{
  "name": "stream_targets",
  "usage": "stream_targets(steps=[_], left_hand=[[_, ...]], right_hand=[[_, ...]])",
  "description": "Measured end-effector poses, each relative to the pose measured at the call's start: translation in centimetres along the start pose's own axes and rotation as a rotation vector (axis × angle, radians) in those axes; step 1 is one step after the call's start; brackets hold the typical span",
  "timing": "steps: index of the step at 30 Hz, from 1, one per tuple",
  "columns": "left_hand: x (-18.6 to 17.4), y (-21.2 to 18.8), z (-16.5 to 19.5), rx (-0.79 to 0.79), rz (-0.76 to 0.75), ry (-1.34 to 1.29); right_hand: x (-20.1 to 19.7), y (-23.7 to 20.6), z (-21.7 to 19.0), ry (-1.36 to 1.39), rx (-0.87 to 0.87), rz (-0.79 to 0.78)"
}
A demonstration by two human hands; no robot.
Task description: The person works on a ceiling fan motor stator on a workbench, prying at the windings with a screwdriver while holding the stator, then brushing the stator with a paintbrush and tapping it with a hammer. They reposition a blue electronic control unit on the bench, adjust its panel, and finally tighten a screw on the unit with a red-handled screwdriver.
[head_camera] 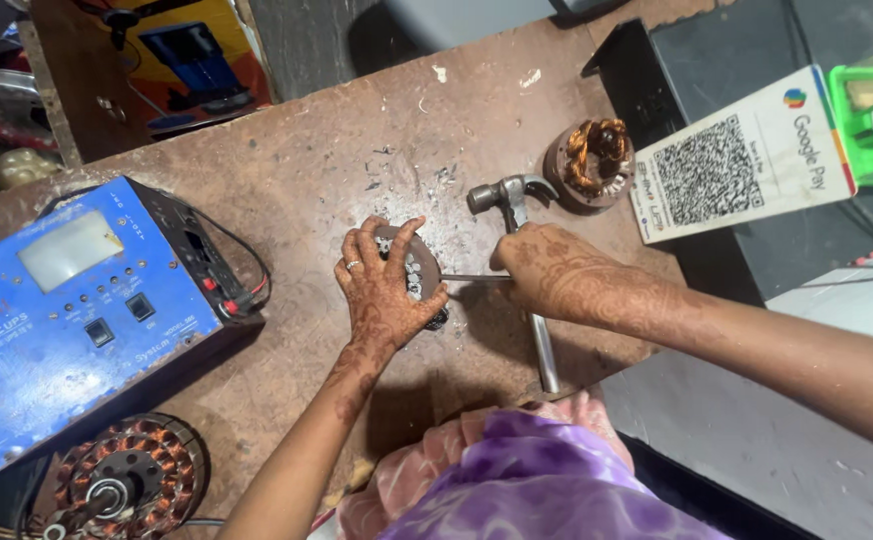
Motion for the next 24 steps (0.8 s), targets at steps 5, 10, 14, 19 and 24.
stream_targets(steps=[5,10,14,19,24], left_hand=[[-0.7,0.0,-0.5,0.03,-0.007,-0.053],[-1.5,-0.2,-0.8,0.075,0.017,-0.033],[-1.4,-0.1,-0.4,0.094,-0.056,-0.019],[-1.3,-0.3,0.2,0.023,-0.024,-0.061],[-1.1,-0.5,0.6,-0.067,-0.058,-0.091]], right_hand=[[-1.0,0.2,-1.9,0.409,-0.433,0.13],[1.8,-1.9,-1.0,1.44,-0.515,0.107],[3.6,-2.8,-0.8,1.657,-0.46,0.176],[2.2,-3.0,-0.4,1.238,-0.385,0.568],[1.9,-3.6,-2.9,1.625,-0.811,0.728]])
Point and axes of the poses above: each hand's wrist, its own y-axis towards the middle knuckle, its own x-axis out of the palm, z = x × y, the point moved 6 cm from there along y, towards the middle knuckle, and after that the axes turned 11 degrees about -x, right-handed, at the moved point
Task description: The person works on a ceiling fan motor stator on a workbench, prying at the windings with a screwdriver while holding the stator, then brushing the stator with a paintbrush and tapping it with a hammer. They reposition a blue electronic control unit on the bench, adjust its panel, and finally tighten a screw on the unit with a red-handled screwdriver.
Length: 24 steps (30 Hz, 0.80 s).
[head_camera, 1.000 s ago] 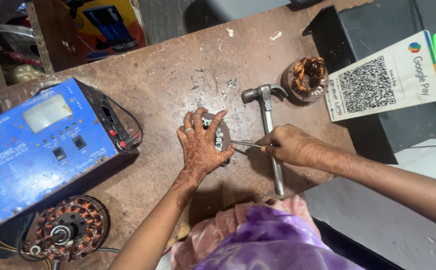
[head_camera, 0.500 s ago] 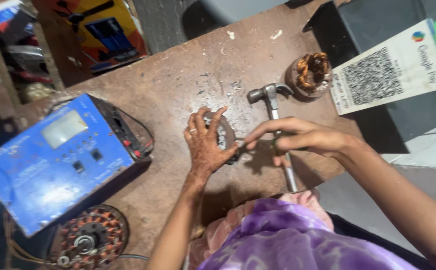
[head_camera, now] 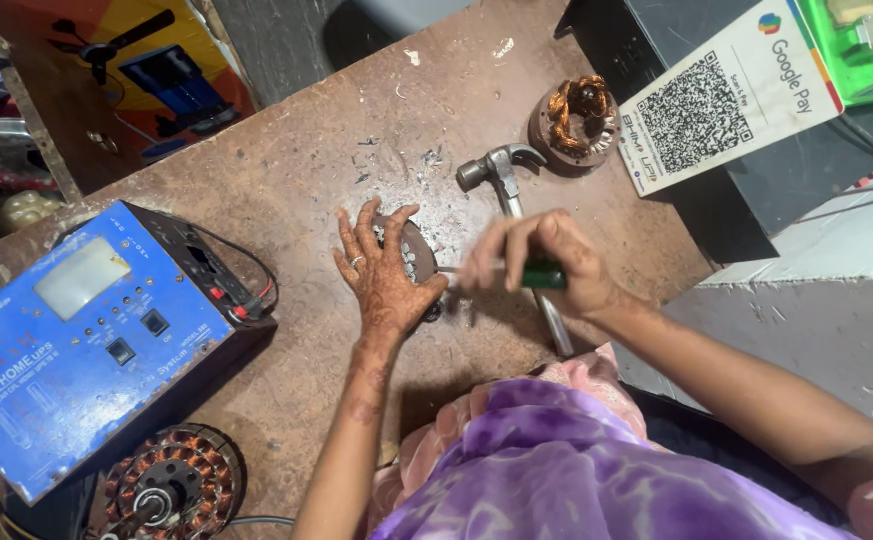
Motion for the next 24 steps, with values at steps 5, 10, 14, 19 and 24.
stream_targets(steps=[5,10,14,19,24], left_hand=[[-0.5,-0.1,-0.2,-0.09,-0.032,0.025],[-0.2,-0.5,0.7,-0.073,0.074,0.032],[-0.2,-0.6,0.7,-0.068,0.117,0.024],[0.0,0.0,0.1,-0.109,0.015,0.003],[0.4,-0.1,-0.3,-0.061,-0.034,0.023]], right_hand=[[-0.1,-0.8,1.2,0.094,-0.008,0.151],[-0.7,-1.6,0.5,-0.12,0.048,0.23],[-0.7,-1.4,0.8,-0.139,0.11,0.217],[-0.2,-1.1,1.6,-0.441,0.102,0.116],[0.8,-3.0,1.7,-0.319,0.132,0.101]])
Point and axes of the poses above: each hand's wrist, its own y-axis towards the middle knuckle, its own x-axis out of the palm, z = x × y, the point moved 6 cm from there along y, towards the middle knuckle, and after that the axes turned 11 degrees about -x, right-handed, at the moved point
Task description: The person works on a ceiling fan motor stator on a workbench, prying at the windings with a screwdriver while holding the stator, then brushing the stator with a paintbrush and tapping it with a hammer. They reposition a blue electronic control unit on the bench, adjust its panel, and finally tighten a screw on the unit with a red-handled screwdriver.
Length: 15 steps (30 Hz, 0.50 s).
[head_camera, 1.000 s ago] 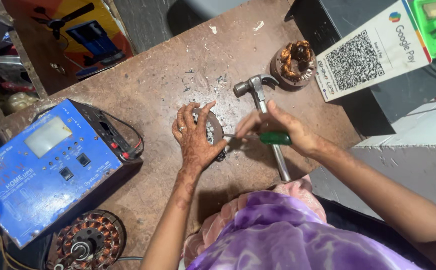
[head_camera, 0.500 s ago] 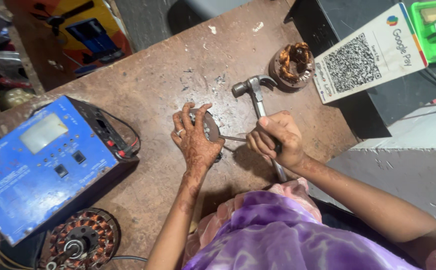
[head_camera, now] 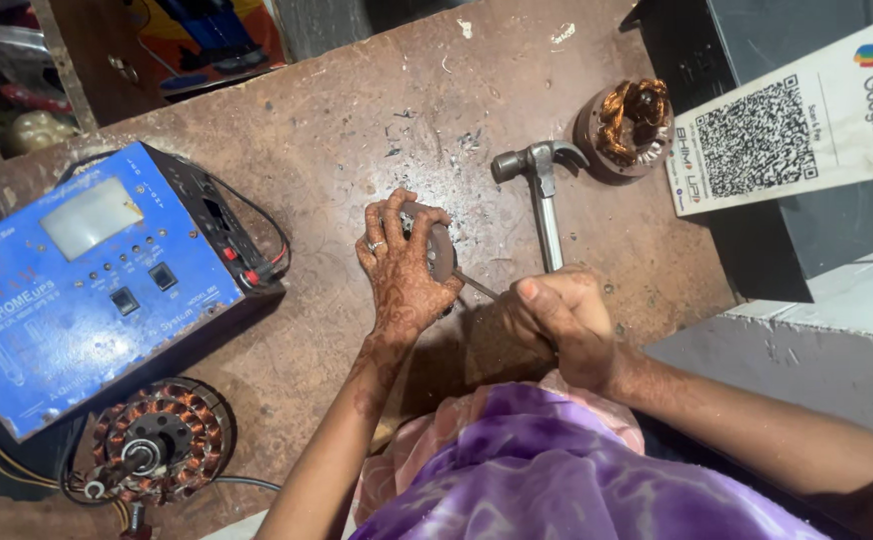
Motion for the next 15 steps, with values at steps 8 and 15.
stream_targets(steps=[8,15], left_hand=[[-1.3,-0.1,0.5,0.255,0.031,0.018],[-1.8,-0.5,1.2,0.286,-0.078,0.032]], right_hand=[[6.9,-3.3,-1.9,-0.654,-0.738,-0.193],[5.2,-2.9,1.3,-0.396,-0.16,-0.091]])
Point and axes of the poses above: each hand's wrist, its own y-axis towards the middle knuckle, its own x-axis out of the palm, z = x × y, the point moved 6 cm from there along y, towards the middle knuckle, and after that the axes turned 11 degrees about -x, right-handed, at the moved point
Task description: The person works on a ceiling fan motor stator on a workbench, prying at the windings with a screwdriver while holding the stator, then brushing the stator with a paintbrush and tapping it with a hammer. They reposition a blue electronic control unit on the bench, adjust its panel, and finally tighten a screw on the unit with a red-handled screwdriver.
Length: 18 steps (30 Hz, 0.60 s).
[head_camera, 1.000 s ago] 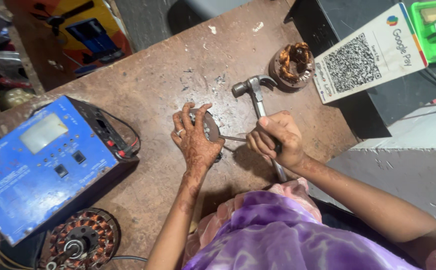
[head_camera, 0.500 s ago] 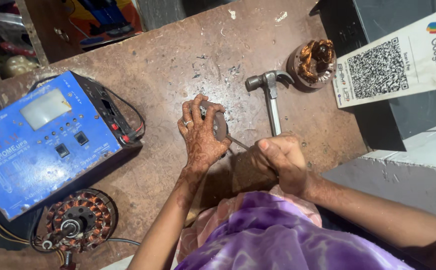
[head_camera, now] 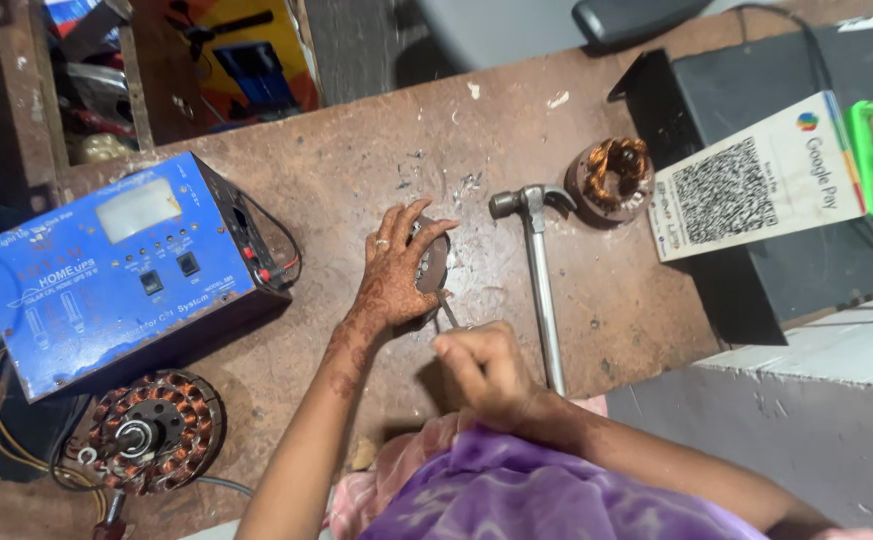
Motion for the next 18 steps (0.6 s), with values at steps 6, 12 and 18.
stream_targets(steps=[6,12,18], left_hand=[[2.2,-2.6,1.0,-0.055,0.18,0.043],[4.7,-6.1,0.0,-0.134,0.335,-0.037],[4.4,-5.6,-0.4,-0.179,0.275,-0.017]], right_hand=[[-1.0,-1.3,0.7,0.147,0.201,0.143],[-1.0,-1.5,-0.4,0.026,0.141,0.058],[-1.0,-1.0,0.0,0.18,0.244,0.177]])
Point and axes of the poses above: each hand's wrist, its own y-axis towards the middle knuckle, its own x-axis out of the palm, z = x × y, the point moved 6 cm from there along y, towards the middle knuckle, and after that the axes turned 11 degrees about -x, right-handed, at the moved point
